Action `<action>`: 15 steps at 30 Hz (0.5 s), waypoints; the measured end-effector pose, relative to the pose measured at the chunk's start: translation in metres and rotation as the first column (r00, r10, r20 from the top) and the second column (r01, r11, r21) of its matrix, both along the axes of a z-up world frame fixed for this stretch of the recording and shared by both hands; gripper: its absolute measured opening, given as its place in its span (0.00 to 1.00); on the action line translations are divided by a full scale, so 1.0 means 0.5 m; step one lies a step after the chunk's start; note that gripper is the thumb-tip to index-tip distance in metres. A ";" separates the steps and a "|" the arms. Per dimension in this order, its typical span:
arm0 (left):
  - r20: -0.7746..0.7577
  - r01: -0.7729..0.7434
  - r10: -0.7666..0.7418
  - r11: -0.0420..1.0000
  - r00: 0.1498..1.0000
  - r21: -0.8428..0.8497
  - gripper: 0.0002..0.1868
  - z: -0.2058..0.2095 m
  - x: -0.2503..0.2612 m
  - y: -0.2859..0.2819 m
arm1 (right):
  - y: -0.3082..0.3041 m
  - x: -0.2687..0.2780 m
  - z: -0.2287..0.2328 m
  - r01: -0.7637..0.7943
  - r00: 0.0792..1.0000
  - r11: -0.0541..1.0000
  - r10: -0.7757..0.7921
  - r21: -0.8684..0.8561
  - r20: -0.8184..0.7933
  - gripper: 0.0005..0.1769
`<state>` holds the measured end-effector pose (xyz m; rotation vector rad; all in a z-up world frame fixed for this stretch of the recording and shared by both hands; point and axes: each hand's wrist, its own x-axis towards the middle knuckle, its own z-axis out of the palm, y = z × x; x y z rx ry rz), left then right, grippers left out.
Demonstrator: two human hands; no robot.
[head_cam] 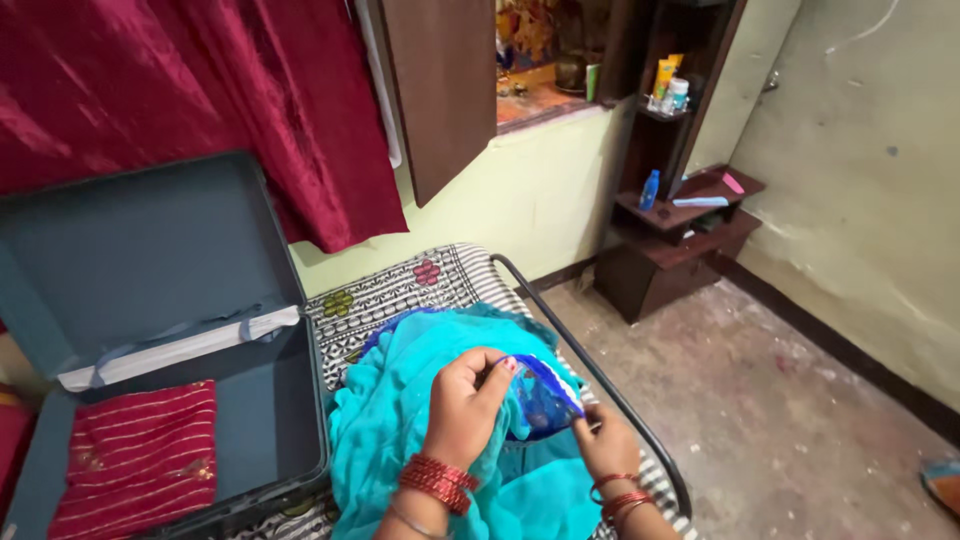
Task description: The person folds a turquoise garment with decorative trim on a bed next to an open suitcase. The person smooths the fabric, aligns the edges, and folds the garment into a compact shape.
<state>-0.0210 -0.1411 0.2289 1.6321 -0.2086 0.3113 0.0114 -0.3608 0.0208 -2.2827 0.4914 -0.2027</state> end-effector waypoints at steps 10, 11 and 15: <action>-0.164 -0.071 -0.036 0.794 0.986 -0.603 0.06 0.053 0.024 0.037 | 0.062 0.106 -0.155 -0.141 0.977 0.987 0.151 0.075 -0.149 0.22; -0.189 -0.116 -0.005 0.773 0.982 -0.624 0.05 0.053 0.024 0.050 | 0.069 0.112 -0.176 -0.157 0.961 0.985 0.170 0.075 -0.219 0.22; -0.232 -0.283 0.173 0.723 0.957 -0.630 0.06 0.041 0.019 0.118 | 0.098 0.156 -0.240 -0.069 0.904 0.892 0.245 0.448 -0.350 0.21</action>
